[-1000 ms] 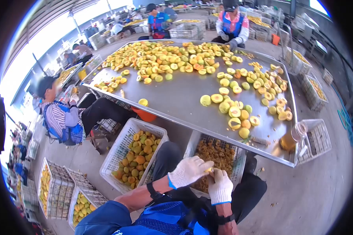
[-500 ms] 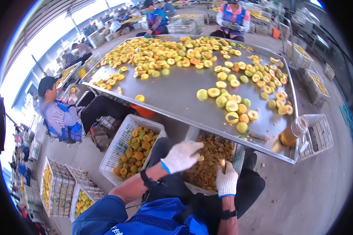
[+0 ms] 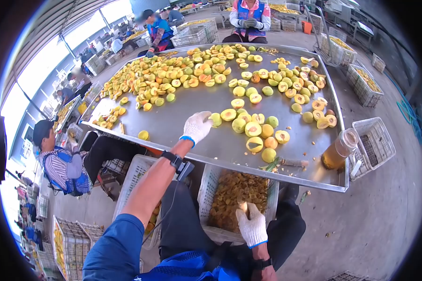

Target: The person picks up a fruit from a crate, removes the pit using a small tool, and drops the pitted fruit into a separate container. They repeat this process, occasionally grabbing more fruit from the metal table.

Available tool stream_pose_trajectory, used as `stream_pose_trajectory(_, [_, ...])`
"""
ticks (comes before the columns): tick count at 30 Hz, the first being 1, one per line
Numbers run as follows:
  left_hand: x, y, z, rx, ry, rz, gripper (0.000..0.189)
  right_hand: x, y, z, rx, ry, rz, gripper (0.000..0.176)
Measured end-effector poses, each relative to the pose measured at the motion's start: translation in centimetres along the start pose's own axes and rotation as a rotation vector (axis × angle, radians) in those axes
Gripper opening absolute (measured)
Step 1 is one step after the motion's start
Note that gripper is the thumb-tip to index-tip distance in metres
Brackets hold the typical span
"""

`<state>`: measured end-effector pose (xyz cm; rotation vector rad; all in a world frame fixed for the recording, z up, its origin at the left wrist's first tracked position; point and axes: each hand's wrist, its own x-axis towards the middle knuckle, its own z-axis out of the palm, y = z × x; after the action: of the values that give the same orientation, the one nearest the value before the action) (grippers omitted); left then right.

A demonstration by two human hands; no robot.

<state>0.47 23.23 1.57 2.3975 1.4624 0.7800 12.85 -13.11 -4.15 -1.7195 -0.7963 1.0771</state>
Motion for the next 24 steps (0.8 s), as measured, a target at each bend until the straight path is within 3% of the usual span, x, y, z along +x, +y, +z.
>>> stream_pose_trajectory(1, [1.3, -0.4, 1.0, 0.038, -0.012, -0.041, 0.041, 0.1, -0.7, 0.0, -0.049, 0.021, -0.068, 0.024])
stream_pose_trajectory(2, [2.6, -0.9, 2.1, 0.069, -0.054, -0.051, 0.047, -0.4, -1.8, -0.6, -0.013, -0.013, 0.057, 0.025])
stream_pose_trajectory(6, [5.0, -0.5, 5.6, 0.217, -0.201, -0.115, 0.057, 0.0, -1.9, -0.7, -0.09, -0.002, 0.046, 0.03])
stream_pose_trajectory(9, [5.0, -0.4, 6.9, 0.346, -0.233, -0.068, 0.055, 0.4, -1.4, -0.2, -0.175, 0.04, -0.11, 0.027])
stream_pose_trajectory(11, [4.9, -1.1, 6.3, 0.341, -0.258, -0.059, 0.056, 0.6, -2.5, -0.5, -0.233, -0.025, -0.004, 0.034])
stream_pose_trajectory(13, [4.4, -0.8, 4.0, 0.137, -0.502, -0.024, 0.062, 0.7, -2.5, -0.2, -0.195, -0.058, -0.083, 0.033])
stream_pose_trajectory(14, [3.5, -0.3, 2.2, -0.162, -0.647, -0.155, 0.058, 0.6, -2.5, -0.1, -0.108, -0.08, -0.07, 0.032])
stream_pose_trajectory(15, [2.0, 0.6, 0.3, -0.159, -0.649, -0.156, 0.058, 0.4, -2.6, 0.0, -0.026, -0.111, -0.038, 0.03])
stream_pose_trajectory(17, [-1.5, 1.6, -2.6, -1.155, -0.709, -0.479, 0.05, -0.2, -3.5, -0.2, 0.197, -0.178, 0.104, 0.028])
stream_pose_trajectory(18, [-3.2, 1.9, -3.6, -1.157, -0.706, -0.48, 0.05, -0.5, -4.1, -0.1, 0.223, -0.174, 0.042, 0.029])
stream_pose_trajectory(20, [-6.8, 2.9, -4.7, -1.643, -0.717, -0.529, 0.046, -1.2, -5.5, 0.0, 0.225, -0.16, -0.017, 0.018])
stream_pose_trajectory(21, [-8.7, 3.8, -5.7, -1.648, -0.715, -0.528, 0.046, -1.6, -6.4, 0.0, 0.194, -0.156, -0.045, 0.016])
stream_pose_trajectory(24, [-13.5, 5.5, -6.8, -2.06, -0.7, -0.532, 0.051, -2.8, -9.1, 0.7, 0.081, -0.136, -0.161, 0.011])
